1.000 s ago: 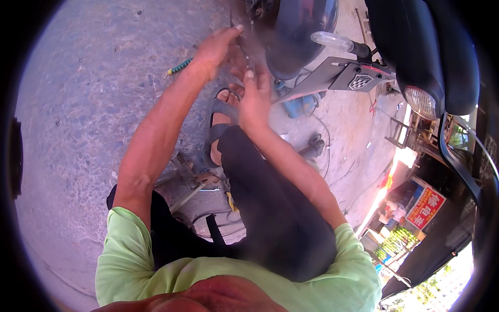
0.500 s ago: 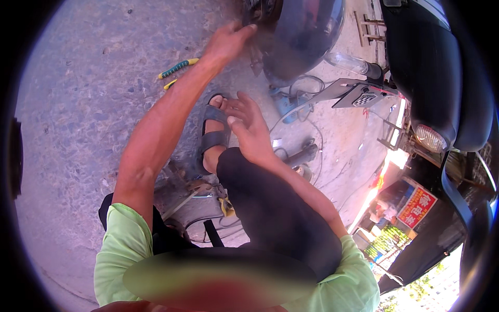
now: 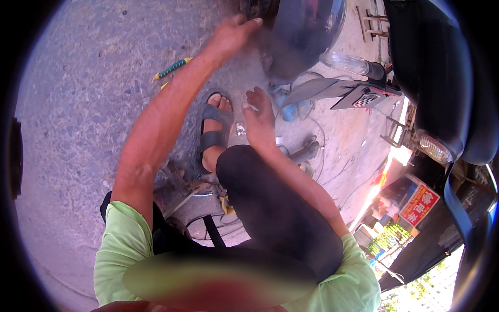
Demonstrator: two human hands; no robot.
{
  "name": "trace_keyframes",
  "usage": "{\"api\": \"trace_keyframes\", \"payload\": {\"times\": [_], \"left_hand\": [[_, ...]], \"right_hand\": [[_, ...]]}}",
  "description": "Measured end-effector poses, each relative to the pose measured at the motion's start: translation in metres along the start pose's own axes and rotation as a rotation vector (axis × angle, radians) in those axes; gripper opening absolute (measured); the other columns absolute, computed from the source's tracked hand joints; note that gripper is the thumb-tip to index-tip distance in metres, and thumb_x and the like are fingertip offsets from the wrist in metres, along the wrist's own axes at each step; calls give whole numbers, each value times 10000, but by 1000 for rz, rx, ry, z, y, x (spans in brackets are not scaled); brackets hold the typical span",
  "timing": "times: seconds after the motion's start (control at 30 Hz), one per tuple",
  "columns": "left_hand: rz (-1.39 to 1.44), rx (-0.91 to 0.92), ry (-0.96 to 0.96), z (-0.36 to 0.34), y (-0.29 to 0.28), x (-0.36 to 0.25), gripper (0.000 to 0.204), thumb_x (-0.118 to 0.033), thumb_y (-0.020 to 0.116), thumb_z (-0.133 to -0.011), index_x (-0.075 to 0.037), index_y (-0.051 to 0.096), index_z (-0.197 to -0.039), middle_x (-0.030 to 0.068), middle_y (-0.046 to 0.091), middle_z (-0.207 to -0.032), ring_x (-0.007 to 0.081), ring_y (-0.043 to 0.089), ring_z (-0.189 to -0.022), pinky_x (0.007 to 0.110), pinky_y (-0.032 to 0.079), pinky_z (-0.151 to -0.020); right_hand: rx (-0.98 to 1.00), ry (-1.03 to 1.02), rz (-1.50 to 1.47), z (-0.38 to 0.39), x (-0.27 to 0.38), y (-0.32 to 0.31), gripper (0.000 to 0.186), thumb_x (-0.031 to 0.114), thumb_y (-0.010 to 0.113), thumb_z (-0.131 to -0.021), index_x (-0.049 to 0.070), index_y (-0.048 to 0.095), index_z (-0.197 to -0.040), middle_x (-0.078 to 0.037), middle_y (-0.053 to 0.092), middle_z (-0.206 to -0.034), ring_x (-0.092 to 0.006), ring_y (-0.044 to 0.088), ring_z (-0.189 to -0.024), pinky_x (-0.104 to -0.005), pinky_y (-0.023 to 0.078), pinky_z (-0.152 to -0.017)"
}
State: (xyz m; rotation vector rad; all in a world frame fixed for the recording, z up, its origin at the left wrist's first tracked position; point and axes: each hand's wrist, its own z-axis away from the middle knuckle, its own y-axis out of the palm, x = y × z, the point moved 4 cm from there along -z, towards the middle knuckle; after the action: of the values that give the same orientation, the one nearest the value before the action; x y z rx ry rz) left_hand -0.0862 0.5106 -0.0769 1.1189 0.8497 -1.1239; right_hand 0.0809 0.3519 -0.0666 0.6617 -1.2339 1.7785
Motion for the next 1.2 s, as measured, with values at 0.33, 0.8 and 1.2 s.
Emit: {"api": "trace_keyframes", "payload": {"times": [0.33,0.8,1.2], "left_hand": [[47,-6,-75,-29,10,33,364,-369,646,-945,-17,580,-877,101,623,-692,204,611,-596,366,496,-551],[77,26,-113,-23,10,20,338,-326,635,-957,3,589,-895,91,619,-703,200,597,-589,353,484,-542],[117,-66,-162,-27,-2,43,397,-382,638,-939,15,636,-952,109,642,-722,212,606,-613,369,490,-583]], "right_hand": [[-327,-94,238,-52,-7,-59,366,348,557,-1003,19,557,-1163,-74,622,-1034,-147,586,-974,-313,473,-838],[-283,362,-684,-59,-25,-62,520,459,742,-862,116,555,-1206,-61,619,-1106,-202,601,-1004,-378,452,-886],[-122,294,-869,-61,-25,-61,386,376,710,-914,59,597,-1102,-53,605,-1021,-193,575,-924,-309,487,-796]]}}
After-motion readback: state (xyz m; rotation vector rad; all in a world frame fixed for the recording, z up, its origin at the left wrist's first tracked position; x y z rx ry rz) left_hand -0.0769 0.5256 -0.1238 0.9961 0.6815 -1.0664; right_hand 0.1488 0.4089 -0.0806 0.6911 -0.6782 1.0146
